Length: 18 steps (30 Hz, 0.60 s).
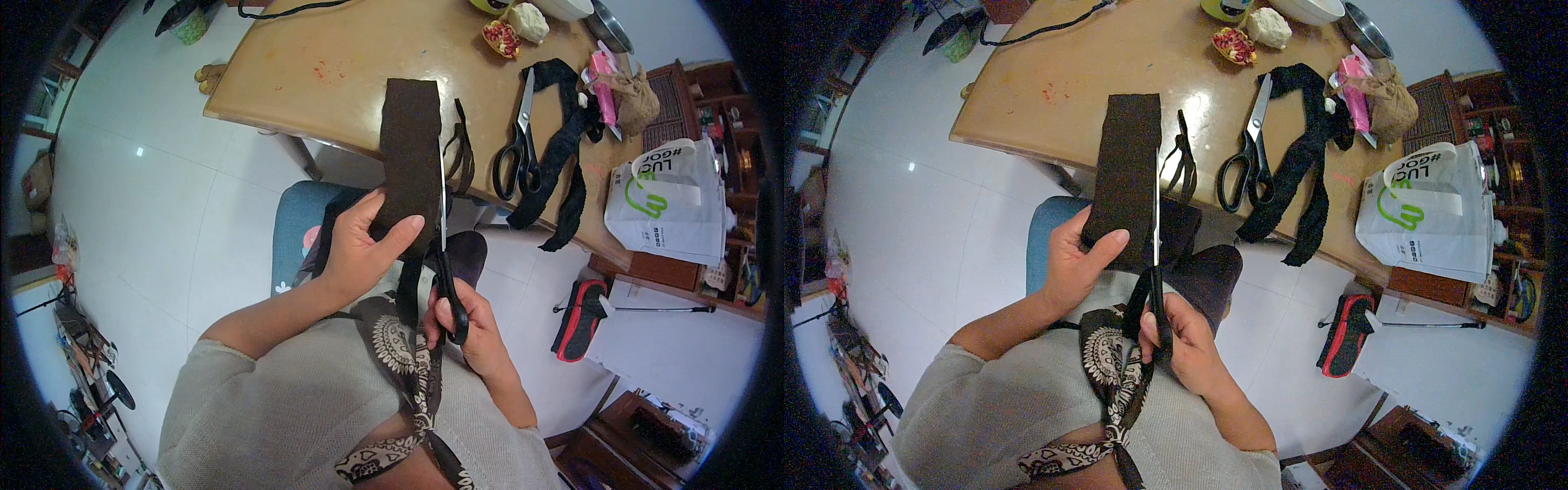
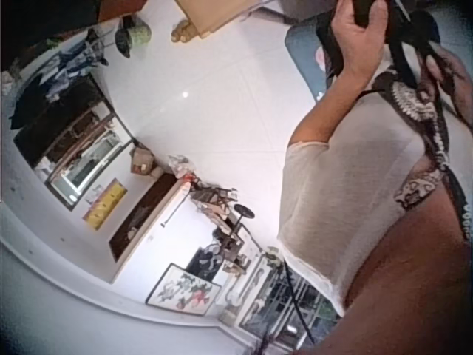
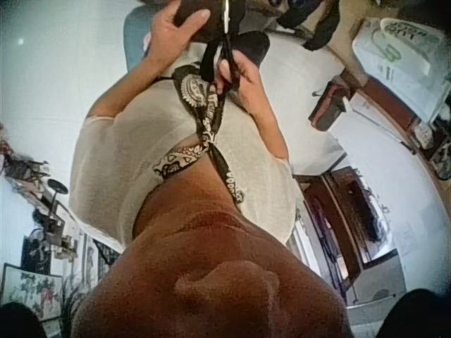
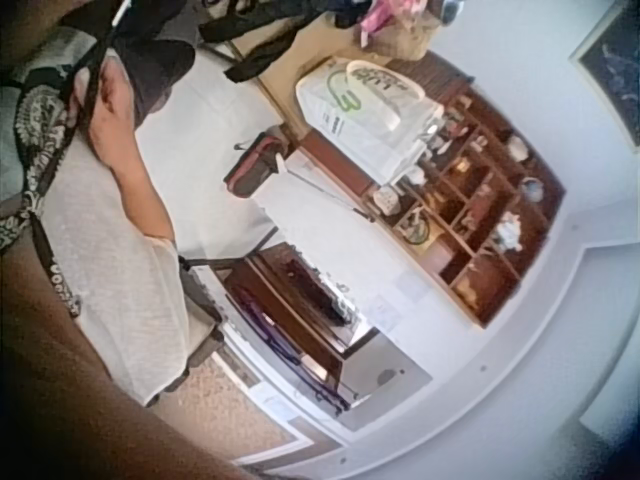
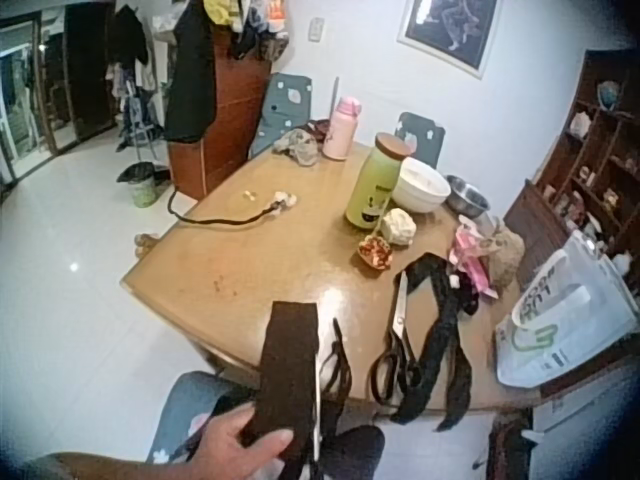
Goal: The person uses scissors to cut a long strip of dark fabric into smaller pieces. They then fold the cut fabric and attach a white flower-shaped embellishment to it.
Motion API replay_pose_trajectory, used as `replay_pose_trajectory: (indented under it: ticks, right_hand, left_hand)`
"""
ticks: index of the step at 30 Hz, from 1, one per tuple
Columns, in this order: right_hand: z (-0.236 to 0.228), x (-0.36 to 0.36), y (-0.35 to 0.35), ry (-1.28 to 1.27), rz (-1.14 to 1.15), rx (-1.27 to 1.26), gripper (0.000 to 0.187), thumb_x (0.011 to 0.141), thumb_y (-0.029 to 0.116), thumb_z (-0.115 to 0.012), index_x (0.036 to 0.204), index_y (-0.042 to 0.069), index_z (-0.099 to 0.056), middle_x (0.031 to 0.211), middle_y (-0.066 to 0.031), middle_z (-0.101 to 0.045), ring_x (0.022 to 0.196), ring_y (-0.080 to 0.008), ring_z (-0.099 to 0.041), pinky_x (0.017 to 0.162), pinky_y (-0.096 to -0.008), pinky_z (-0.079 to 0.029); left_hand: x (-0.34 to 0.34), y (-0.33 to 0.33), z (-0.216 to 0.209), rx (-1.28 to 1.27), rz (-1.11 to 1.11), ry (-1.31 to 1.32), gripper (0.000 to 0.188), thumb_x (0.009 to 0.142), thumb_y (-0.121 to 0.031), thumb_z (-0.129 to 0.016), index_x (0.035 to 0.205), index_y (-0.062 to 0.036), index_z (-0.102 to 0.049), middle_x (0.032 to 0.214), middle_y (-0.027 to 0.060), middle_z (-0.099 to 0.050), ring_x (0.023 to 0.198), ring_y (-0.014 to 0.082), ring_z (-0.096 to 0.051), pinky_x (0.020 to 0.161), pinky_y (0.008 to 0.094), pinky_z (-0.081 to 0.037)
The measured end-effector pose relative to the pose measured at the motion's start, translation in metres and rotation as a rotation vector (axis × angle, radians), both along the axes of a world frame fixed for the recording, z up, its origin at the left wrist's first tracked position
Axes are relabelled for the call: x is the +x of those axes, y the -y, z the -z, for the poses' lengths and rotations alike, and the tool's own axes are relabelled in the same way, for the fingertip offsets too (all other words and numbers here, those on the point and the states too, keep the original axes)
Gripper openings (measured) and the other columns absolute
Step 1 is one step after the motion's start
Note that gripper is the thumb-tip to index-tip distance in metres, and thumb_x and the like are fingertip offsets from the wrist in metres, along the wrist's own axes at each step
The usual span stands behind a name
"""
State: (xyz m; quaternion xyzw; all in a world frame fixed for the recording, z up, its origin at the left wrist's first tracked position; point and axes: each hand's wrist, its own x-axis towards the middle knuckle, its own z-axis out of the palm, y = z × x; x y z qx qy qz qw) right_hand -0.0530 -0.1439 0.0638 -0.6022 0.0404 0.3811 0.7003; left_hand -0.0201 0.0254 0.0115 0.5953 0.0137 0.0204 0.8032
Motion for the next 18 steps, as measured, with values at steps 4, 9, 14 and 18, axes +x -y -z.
replay_pose_trajectory:
  ticks: [4, 9, 14, 18]
  right_hand:
    - [0.0014, -0.0008, 0.001, -0.014, 0.006, -0.006, 0.029, 0.085, 0.033, -0.054, 0.088, 0.004, -0.046, 0.061, -0.0027, -0.05, 0.055, -0.0098, -0.049, 0.053, -0.0215, -0.039]
    - [-0.0002, -0.0002, 0.0002, 0.017, -0.037, 0.012, 0.024, 0.088, 0.028, -0.05, 0.087, 0.005, -0.044, 0.067, -0.0011, -0.047, 0.058, -0.0093, -0.048, 0.054, -0.0222, -0.04]
    - [-0.0007, 0.0037, 0.0, 0.026, -0.026, -0.036, 0.04, 0.082, 0.042, -0.053, 0.089, 0.003, -0.046, 0.064, -0.0047, -0.051, 0.056, -0.0125, -0.05, 0.054, -0.0228, -0.04]
    - [-0.002, 0.0069, -0.0004, 0.036, -0.019, -0.022, 0.037, 0.083, 0.039, -0.054, 0.088, 0.003, -0.047, 0.063, -0.0049, -0.051, 0.055, -0.0126, -0.05, 0.051, -0.0229, -0.04]
  left_hand:
    - [-0.0004, 0.0009, -0.002, -0.02, -0.011, -0.01, 0.02, 0.082, -0.004, -0.056, 0.099, 0.0036, -0.055, 0.092, 0.0045, -0.057, 0.082, 0.0083, -0.053, 0.072, 0.0224, -0.044]
    - [-0.0009, 0.0, -0.0024, -0.032, 0.005, -0.014, 0.02, 0.081, -0.004, -0.056, 0.099, 0.0038, -0.055, 0.092, 0.0046, -0.057, 0.083, 0.0082, -0.053, 0.072, 0.0223, -0.043]
    - [-0.0023, -0.0013, 0.0021, -0.004, 0.02, 0.031, 0.024, 0.082, -0.005, -0.055, 0.105, 0.0022, -0.054, 0.094, 0.0027, -0.058, 0.083, 0.0068, -0.051, 0.073, 0.0222, -0.043]
    - [-0.0022, -0.0015, -0.0005, 0.012, 0.012, 0.053, 0.023, 0.081, -0.004, -0.055, 0.103, 0.0035, -0.054, 0.096, 0.005, -0.056, 0.085, 0.0088, -0.052, 0.075, 0.0231, -0.043]
